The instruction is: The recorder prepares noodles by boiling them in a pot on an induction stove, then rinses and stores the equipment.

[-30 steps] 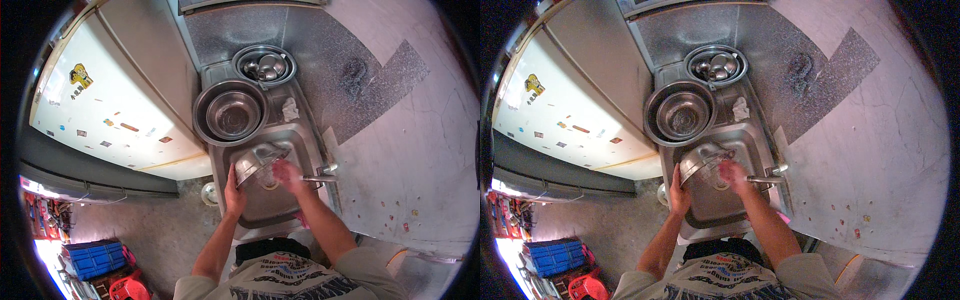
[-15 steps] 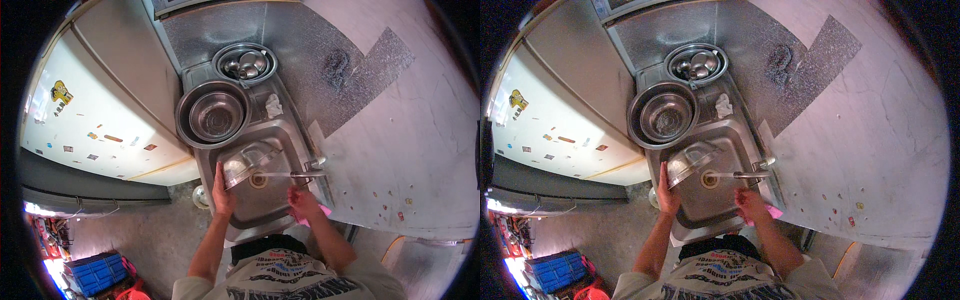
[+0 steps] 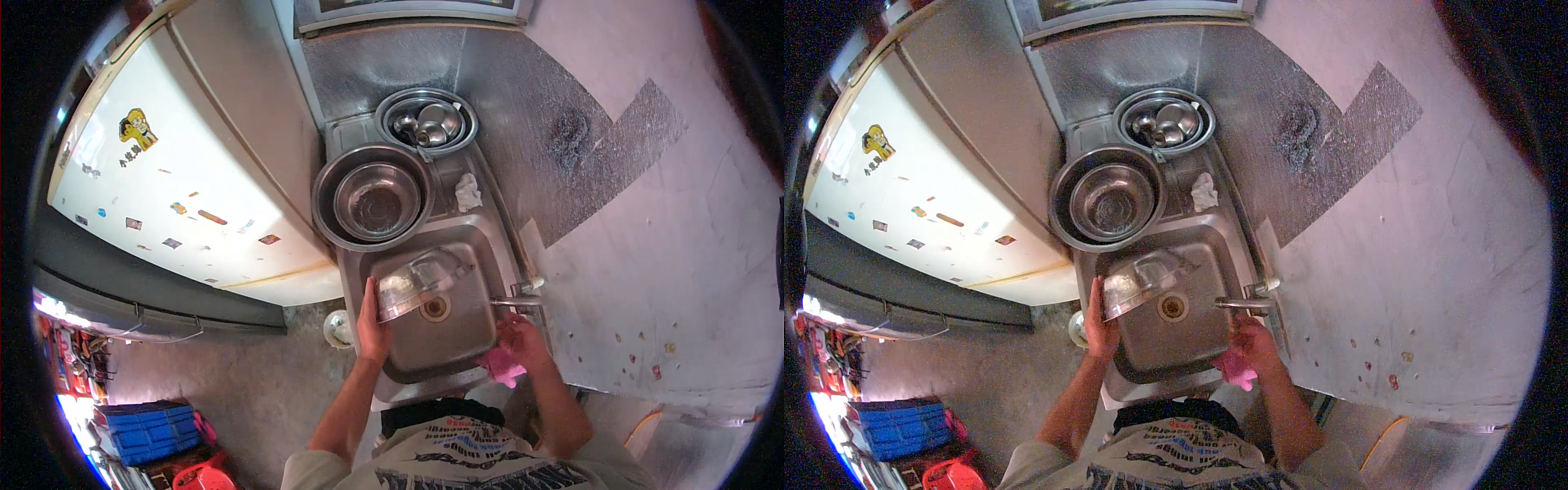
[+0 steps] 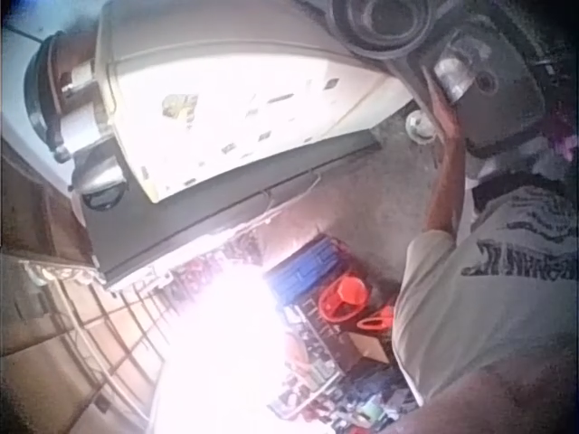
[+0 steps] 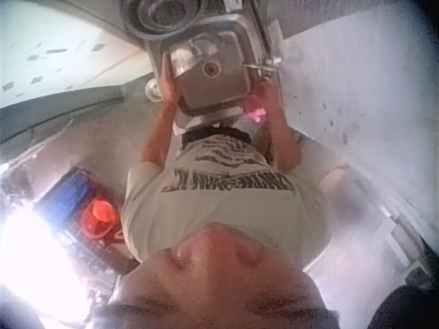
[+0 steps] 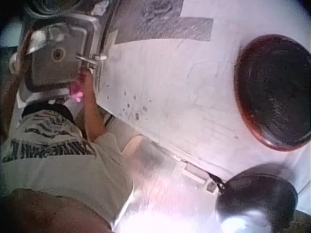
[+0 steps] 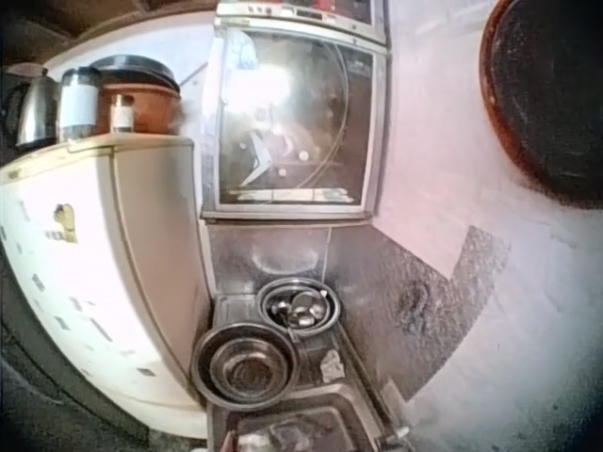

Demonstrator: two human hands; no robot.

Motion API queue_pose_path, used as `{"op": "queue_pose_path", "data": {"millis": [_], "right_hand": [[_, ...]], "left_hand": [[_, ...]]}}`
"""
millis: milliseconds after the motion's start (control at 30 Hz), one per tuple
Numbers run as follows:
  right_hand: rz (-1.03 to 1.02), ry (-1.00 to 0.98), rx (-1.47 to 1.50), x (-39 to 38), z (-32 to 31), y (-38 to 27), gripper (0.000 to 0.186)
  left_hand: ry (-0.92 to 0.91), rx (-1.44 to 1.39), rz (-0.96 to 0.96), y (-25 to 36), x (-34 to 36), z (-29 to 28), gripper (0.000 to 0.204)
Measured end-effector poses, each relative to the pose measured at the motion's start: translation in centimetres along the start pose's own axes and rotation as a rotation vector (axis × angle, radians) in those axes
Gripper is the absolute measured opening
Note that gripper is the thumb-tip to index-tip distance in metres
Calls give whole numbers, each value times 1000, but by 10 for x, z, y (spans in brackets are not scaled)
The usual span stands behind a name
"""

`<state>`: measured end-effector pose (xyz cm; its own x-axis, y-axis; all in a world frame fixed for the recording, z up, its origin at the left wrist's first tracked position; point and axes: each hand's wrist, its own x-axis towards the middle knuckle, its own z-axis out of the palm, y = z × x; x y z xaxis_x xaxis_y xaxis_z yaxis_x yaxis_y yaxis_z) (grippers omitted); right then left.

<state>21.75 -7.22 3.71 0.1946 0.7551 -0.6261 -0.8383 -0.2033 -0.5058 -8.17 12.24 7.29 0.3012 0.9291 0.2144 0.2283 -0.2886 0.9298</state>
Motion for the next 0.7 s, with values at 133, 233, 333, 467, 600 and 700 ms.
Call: {"op": "queue_pose_path", "data": {"millis": [133, 233, 333, 467, 600, 700], "right_hand": [[-79, 206, -622, 6, 33, 28, 48], [-39, 237, -618, 19, 42, 40, 44], [-50, 180, -704, 17, 64, 45, 38], [12, -5, -683, 29, 60, 52, 34], [-3, 22, -882, 23, 70, 58, 30], [25, 35, -902, 18, 79, 67, 31]], "left_hand": [[50, -43, 43, 5, 0, -3, 80], [49, 9, 61, 9, 2, -9, 81], [55, -44, 11, 12, 0, -15, 82], [57, 0, 60, -6, -5, -19, 82], [81, -160, -96, -22, -14, -14, 74], [94, -203, -249, -49, -30, -18, 56]]}}
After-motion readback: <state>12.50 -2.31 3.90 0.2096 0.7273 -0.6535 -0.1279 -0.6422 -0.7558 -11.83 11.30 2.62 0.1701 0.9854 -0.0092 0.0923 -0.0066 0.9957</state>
